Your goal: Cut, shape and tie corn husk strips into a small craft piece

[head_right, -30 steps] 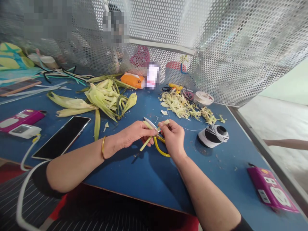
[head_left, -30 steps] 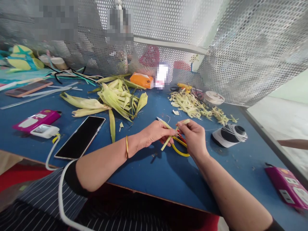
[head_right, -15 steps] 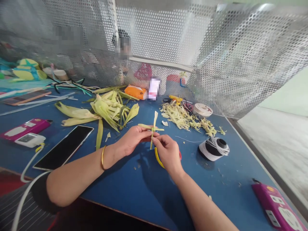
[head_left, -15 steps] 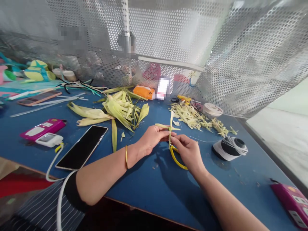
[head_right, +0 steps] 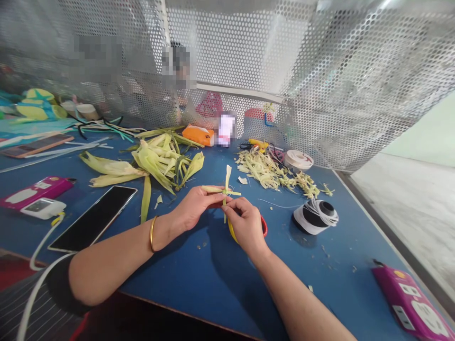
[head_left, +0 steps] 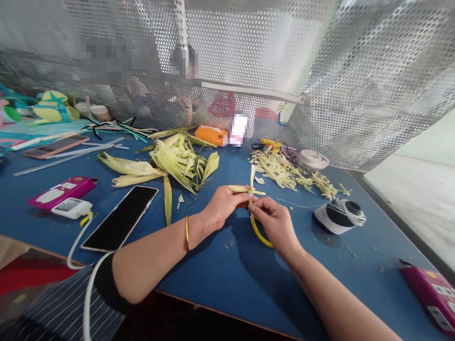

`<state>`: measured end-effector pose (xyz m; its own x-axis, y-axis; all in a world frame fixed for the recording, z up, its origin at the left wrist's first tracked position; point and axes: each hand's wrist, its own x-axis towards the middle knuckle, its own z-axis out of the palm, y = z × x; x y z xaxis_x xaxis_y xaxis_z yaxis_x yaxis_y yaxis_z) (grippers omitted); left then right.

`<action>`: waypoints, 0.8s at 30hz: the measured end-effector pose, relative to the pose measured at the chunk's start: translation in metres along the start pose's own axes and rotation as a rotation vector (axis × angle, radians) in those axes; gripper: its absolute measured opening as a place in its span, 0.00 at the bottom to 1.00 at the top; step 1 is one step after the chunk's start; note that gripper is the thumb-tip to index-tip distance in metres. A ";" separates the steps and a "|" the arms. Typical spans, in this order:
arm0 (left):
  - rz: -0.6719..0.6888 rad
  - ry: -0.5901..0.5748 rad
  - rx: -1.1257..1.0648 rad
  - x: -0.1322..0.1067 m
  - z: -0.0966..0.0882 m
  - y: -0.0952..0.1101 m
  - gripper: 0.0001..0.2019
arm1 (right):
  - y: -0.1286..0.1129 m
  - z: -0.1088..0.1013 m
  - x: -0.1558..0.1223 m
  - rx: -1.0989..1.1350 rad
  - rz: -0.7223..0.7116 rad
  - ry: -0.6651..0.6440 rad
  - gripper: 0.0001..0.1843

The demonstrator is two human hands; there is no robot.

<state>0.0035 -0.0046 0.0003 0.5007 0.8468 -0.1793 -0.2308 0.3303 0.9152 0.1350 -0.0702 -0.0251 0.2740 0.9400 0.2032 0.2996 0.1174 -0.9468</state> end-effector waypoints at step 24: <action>-0.011 0.084 0.130 -0.001 0.001 -0.003 0.13 | -0.010 -0.003 -0.004 -0.162 -0.040 -0.075 0.17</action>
<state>0.0044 -0.0066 -0.0020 0.4300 0.8771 -0.2138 -0.1135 0.2875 0.9510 0.1336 -0.0760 -0.0162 0.1916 0.9576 0.2153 0.4538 0.1081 -0.8845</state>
